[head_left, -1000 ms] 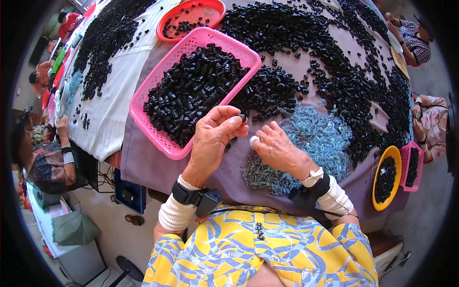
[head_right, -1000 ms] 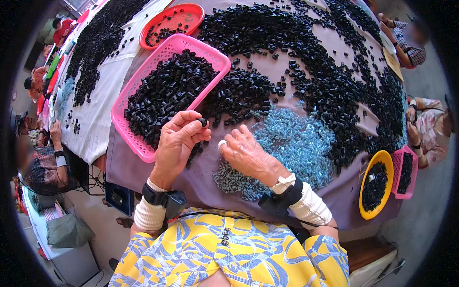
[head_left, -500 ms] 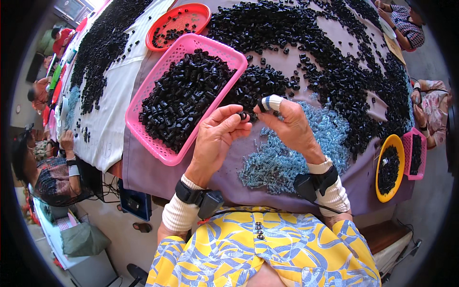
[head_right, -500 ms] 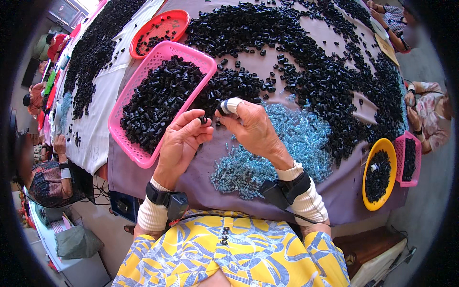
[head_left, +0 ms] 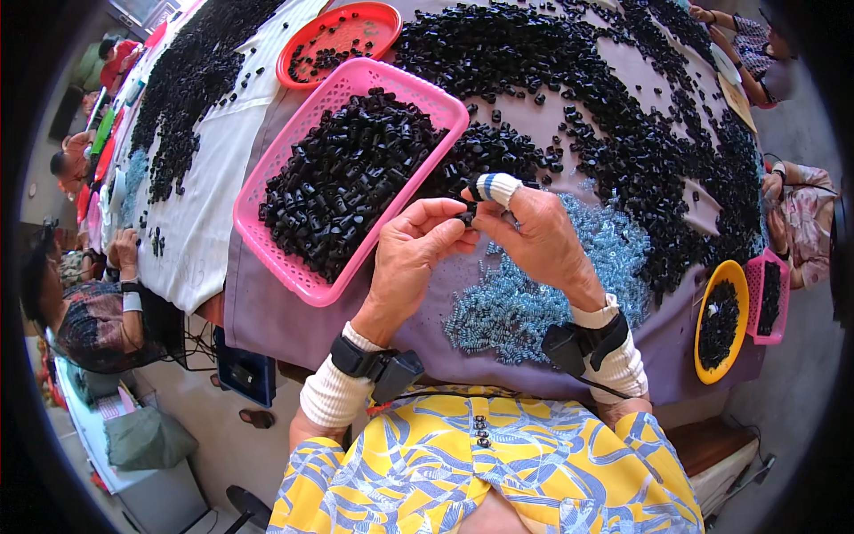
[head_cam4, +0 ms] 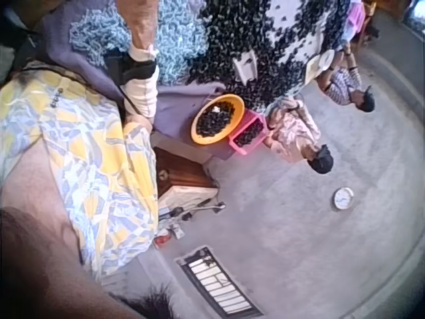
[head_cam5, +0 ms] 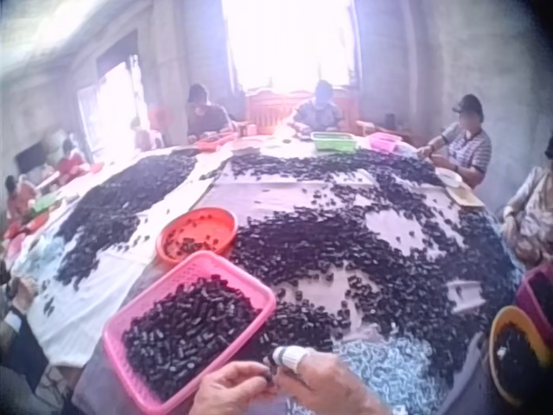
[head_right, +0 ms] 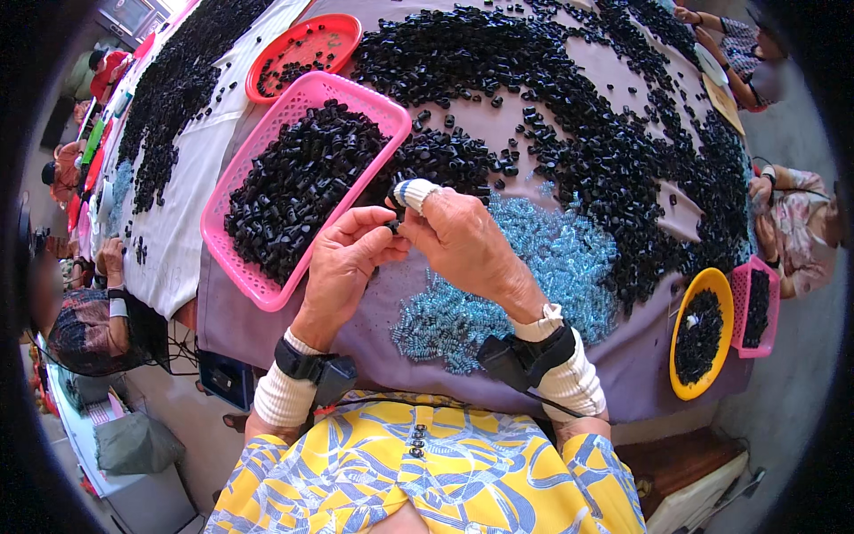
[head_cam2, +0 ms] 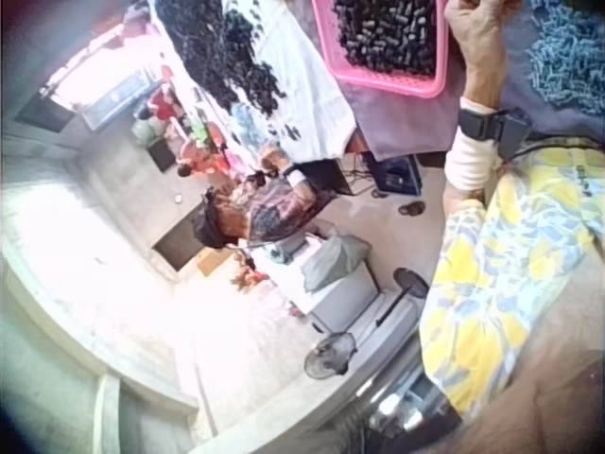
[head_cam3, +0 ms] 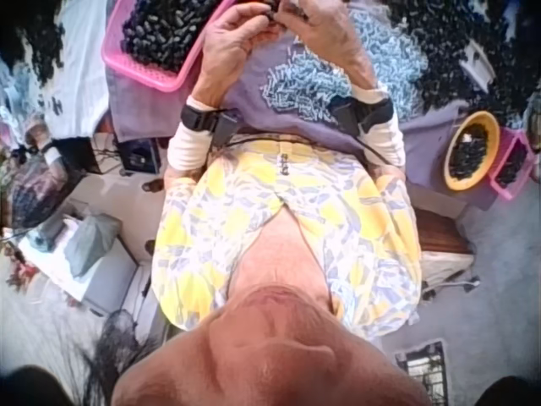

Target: Sorting and processing small black objects at a communal table.

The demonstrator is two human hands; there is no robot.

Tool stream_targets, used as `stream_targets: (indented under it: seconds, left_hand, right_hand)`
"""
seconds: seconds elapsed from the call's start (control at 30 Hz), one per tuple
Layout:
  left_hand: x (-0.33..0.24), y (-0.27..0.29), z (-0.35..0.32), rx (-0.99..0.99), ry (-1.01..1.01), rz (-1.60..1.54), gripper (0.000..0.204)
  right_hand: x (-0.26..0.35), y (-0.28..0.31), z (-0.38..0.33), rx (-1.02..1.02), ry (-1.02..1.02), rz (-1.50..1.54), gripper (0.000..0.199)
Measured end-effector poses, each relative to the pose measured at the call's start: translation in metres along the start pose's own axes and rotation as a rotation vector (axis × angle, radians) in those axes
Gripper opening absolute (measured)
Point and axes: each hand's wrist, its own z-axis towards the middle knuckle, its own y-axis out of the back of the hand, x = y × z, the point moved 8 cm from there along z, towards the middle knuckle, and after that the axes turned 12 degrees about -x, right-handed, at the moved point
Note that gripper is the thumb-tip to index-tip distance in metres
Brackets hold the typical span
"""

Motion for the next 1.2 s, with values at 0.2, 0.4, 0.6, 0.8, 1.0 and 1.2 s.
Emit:
stream_targets:
  seconds: [0.2,0.4,0.6,0.8,1.0,1.2]
  left_hand:
    - [-0.025,-0.005,0.000,0.035,-0.130,0.255,0.025]
    - [-0.039,-0.003,0.004,0.023,-0.177,0.313,0.023]
    - [-0.039,0.001,0.005,0.008,-0.234,0.361,0.023]
    - [-0.037,0.000,0.005,0.013,-0.186,0.289,0.023]
    - [-0.033,0.001,0.005,-0.011,-0.144,0.187,0.023]
    - [-0.041,0.000,0.006,0.002,-0.206,0.210,0.022]
  right_hand:
    - [0.007,-0.005,0.018,0.097,0.100,-0.006,0.012]
    - [0.008,-0.015,0.033,0.137,0.006,0.120,0.015]
    - [-0.017,-0.029,0.030,0.174,-0.309,0.385,0.020]
    - [-0.019,-0.030,0.028,0.196,-0.339,0.437,0.022]
    - [-0.016,-0.030,0.025,0.199,-0.327,0.449,0.024]
    - [-0.021,-0.033,0.024,0.178,-0.361,0.495,0.020]
